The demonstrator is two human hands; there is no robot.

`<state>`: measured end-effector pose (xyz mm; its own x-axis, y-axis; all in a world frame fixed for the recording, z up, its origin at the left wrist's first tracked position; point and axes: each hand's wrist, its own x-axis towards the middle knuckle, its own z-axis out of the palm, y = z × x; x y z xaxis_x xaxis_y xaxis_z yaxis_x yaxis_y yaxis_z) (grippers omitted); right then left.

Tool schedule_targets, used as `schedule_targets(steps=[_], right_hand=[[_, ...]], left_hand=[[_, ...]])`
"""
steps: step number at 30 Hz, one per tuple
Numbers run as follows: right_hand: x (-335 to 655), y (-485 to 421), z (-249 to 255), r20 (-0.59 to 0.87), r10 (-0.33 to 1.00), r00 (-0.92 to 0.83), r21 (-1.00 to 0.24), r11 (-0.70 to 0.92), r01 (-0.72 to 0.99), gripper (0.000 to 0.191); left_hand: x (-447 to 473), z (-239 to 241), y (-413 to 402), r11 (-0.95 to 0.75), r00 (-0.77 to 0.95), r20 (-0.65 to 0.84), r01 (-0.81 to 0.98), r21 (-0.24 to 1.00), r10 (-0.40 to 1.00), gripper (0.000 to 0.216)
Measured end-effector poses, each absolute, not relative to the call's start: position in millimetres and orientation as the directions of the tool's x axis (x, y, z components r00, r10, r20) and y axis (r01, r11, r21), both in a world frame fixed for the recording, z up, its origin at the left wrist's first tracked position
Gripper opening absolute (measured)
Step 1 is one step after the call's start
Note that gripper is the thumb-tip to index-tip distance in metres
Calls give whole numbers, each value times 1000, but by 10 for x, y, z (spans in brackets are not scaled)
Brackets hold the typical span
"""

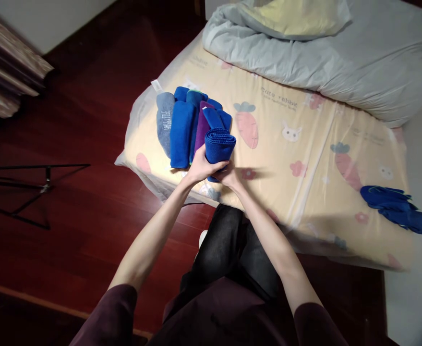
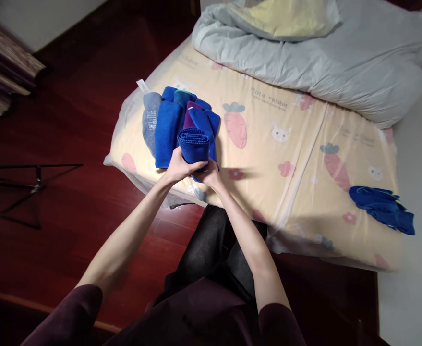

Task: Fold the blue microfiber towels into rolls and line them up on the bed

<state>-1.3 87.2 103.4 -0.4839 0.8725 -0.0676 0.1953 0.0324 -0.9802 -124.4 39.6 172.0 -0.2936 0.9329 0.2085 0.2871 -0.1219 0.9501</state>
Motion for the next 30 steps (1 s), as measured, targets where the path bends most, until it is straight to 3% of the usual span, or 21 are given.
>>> schedule_targets(steps=[3,5,9,11,14,16,19,21,23,26,30], right_hand=[[-15,865,1061,-72,868,-492,-981,27,191,67],[0,874,1121,-57,852,-520,-986,33,163,74],[223,937,1277,88,843,-530,-982,164,97,107],[482,936,1323,140,869,-474,-966,226,129,123],[1044,791,1296,129,910,-394,-952,225,209,135],[1497,585,1209,118,941,-317,-954,196,228,130],[2226,173,1005,92,987,-131,-971,119,209,112],[2731,-93,854,39,998,46,-977,28,211,93],[3262,-292,727,-11,962,272,-975,-71,211,73],[4106,-452,645,-20,827,561,-971,-151,188,57],[5124,-464,703,42,712,701,-967,-149,209,49]], left_hand=[[-1244,1691,421,-125,-280,215,306,944,936,64],[-1283,1677,423,-141,-280,241,334,932,929,82],[-1428,1681,146,-160,-351,346,464,871,870,123],[-1431,1663,-212,-115,-442,415,562,819,796,123],[-1174,1519,-957,-58,-507,529,683,728,681,93],[-812,1339,-1477,-77,-416,488,695,715,767,65],[-158,1010,-2100,-169,30,189,605,778,982,39],[194,816,-2338,-216,425,-65,579,786,903,35],[400,680,-2402,-277,643,-226,584,763,732,31],[463,592,-2220,-285,656,-259,603,745,709,37],[339,575,-1890,-267,593,-205,609,747,778,38]])
